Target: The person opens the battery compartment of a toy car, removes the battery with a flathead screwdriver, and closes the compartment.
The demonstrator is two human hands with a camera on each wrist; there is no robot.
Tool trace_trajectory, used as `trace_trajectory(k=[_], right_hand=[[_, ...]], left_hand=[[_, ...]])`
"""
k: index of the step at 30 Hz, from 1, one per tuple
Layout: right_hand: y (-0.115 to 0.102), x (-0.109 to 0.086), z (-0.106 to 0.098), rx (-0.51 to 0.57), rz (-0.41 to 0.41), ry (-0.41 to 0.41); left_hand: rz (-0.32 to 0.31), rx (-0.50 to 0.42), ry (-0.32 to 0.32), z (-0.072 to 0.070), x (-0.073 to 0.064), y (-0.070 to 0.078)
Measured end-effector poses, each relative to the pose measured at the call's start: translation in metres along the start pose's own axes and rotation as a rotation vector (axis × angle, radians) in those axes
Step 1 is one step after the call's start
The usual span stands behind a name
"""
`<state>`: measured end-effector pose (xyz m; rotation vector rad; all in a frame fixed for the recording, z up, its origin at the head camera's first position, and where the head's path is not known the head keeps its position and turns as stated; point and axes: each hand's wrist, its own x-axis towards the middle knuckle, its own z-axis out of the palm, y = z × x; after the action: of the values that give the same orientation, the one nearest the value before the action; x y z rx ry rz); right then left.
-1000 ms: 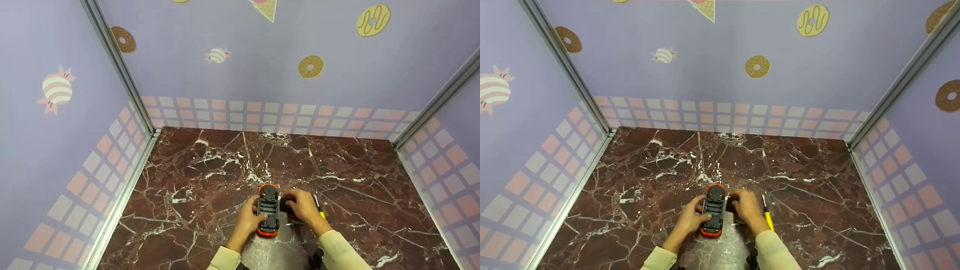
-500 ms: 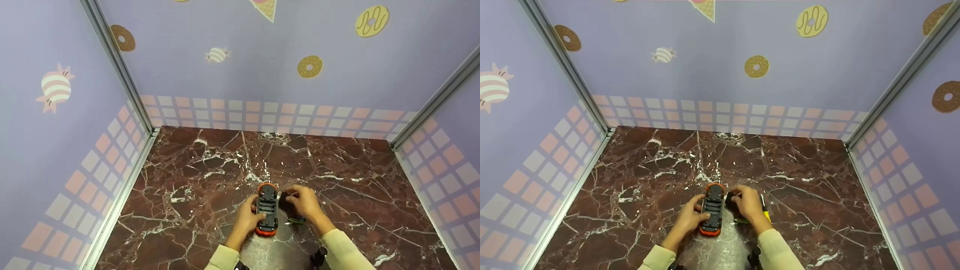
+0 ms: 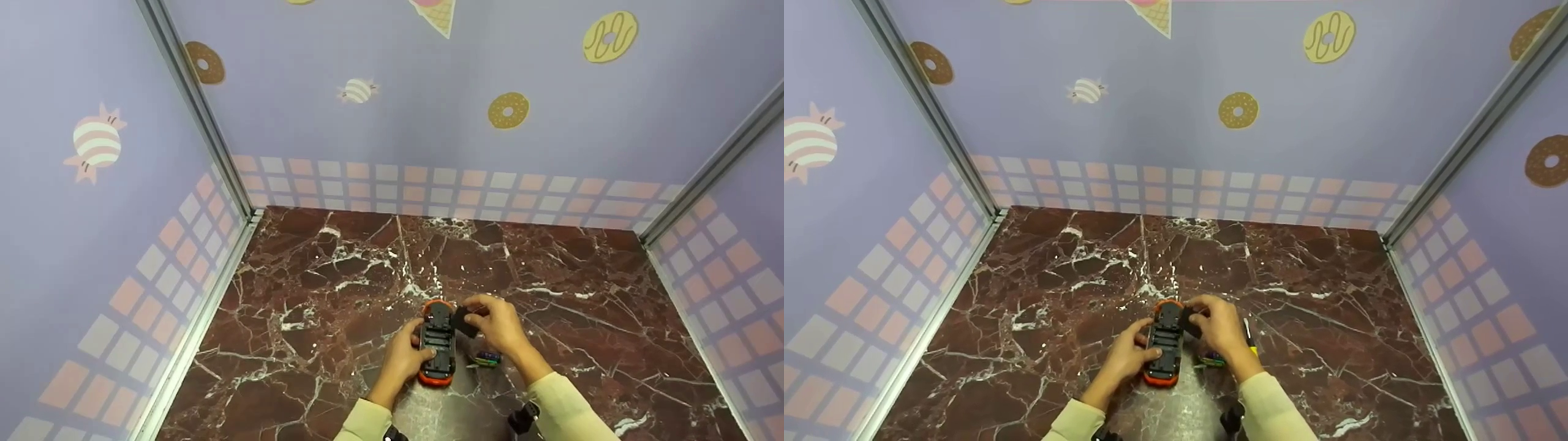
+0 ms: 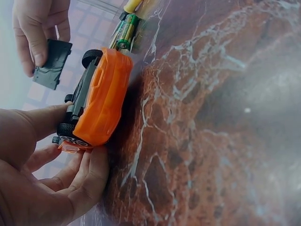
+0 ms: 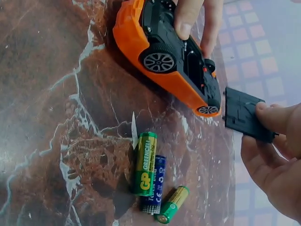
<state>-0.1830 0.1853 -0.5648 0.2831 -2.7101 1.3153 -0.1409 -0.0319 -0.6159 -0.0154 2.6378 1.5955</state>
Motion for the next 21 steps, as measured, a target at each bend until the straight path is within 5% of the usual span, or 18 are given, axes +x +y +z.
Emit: trace_trajectory(k=[21], right_hand=[[-0.006,-0.008,0.037,0.018,-0.087,-0.189]], left_hand=[[-0.023,-0.058,-0.025,-0.003,0.002,-0.004]])
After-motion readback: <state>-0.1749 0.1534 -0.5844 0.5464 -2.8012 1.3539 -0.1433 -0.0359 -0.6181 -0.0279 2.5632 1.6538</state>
